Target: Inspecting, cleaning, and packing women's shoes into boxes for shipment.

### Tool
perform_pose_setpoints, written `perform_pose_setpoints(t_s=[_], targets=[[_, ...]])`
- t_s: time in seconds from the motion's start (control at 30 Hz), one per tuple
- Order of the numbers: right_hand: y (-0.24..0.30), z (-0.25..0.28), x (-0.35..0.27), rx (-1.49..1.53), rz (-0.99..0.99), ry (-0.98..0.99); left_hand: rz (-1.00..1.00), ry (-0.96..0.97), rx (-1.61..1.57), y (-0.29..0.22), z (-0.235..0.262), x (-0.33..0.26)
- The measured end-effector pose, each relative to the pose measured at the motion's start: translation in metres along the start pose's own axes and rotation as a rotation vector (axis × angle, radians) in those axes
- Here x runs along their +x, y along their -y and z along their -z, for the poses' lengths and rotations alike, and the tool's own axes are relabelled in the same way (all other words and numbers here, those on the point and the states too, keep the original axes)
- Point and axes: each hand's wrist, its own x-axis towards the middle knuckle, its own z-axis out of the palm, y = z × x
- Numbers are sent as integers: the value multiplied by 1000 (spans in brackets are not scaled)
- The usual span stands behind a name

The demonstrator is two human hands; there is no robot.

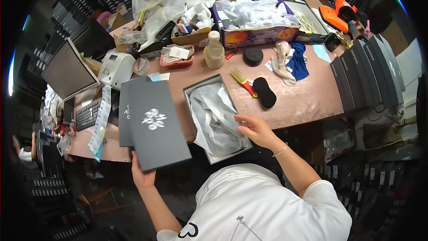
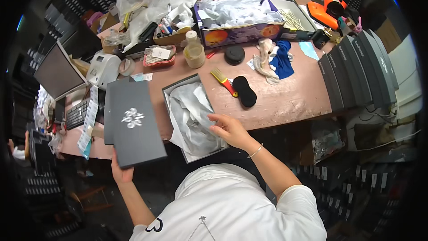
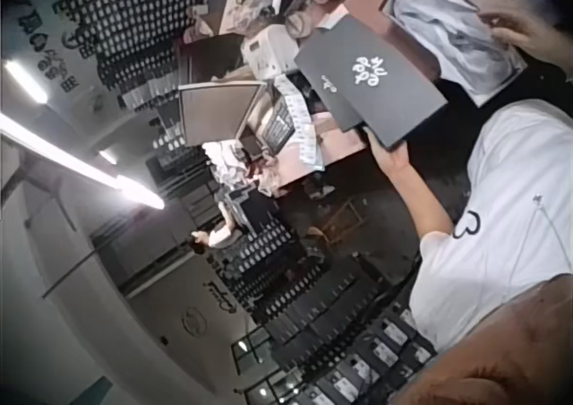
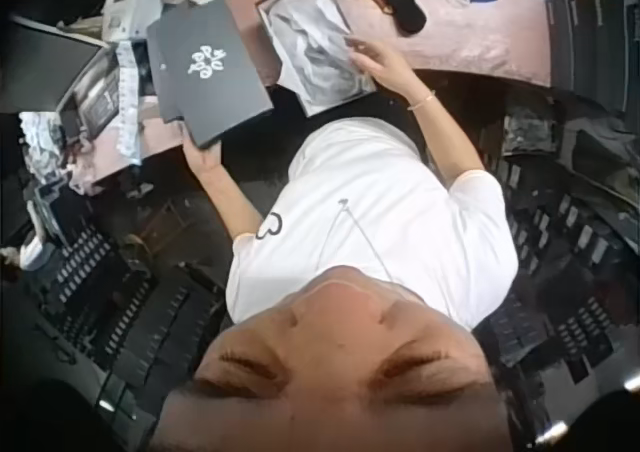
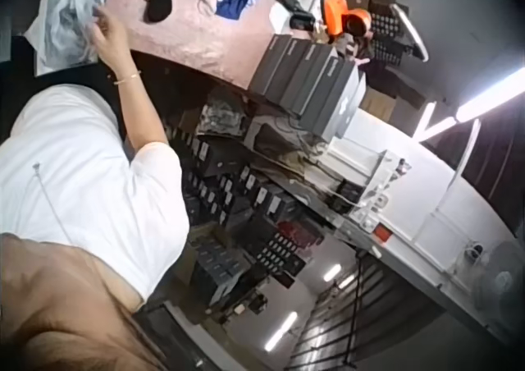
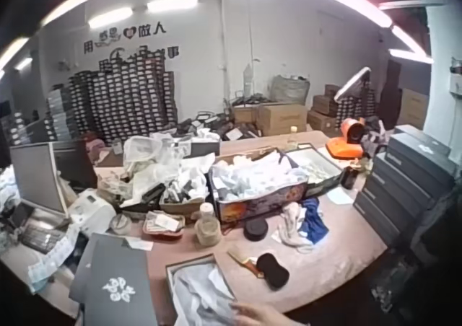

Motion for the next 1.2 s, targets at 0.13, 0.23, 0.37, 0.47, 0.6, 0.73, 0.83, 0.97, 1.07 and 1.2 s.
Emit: perform_pose_setpoints(t_s=[0.13, 0.23, 0.37, 0.47, 0.6, 0.73, 0.83, 0.97, 1.07, 1.2], targets=[[31, 2, 2, 151, 90, 61, -124, 127, -24, 2, -24, -21], [49, -1, -6, 74, 213, -1, -125, 237, -23, 46, -65, -36], [39, 15, -2, -54, 158, -272, -87, 448, 527, 128, -101, -35], [7, 26, 1, -280, 71, -242, -399, 290, 1058, 143, -60, 14], [-34, 2, 32, -493, -93, -241, -131, 396, 1005, 154, -92, 43], [-14, -2, 56, -447, -168, -213, 32, 290, 1015, 163, -61, 82], [-56, -1, 69, -179, -192, -236, 282, 165, 738, 170, -59, 79], [-93, -7, 53, 72, -46, -226, 113, 277, 853, 187, -44, 61], [-48, -3, 15, 316, -126, -159, 113, 294, 651, 182, -69, 14], [-11, 37, -9, 382, -153, -26, 414, 367, 328, 160, -95, 12]])
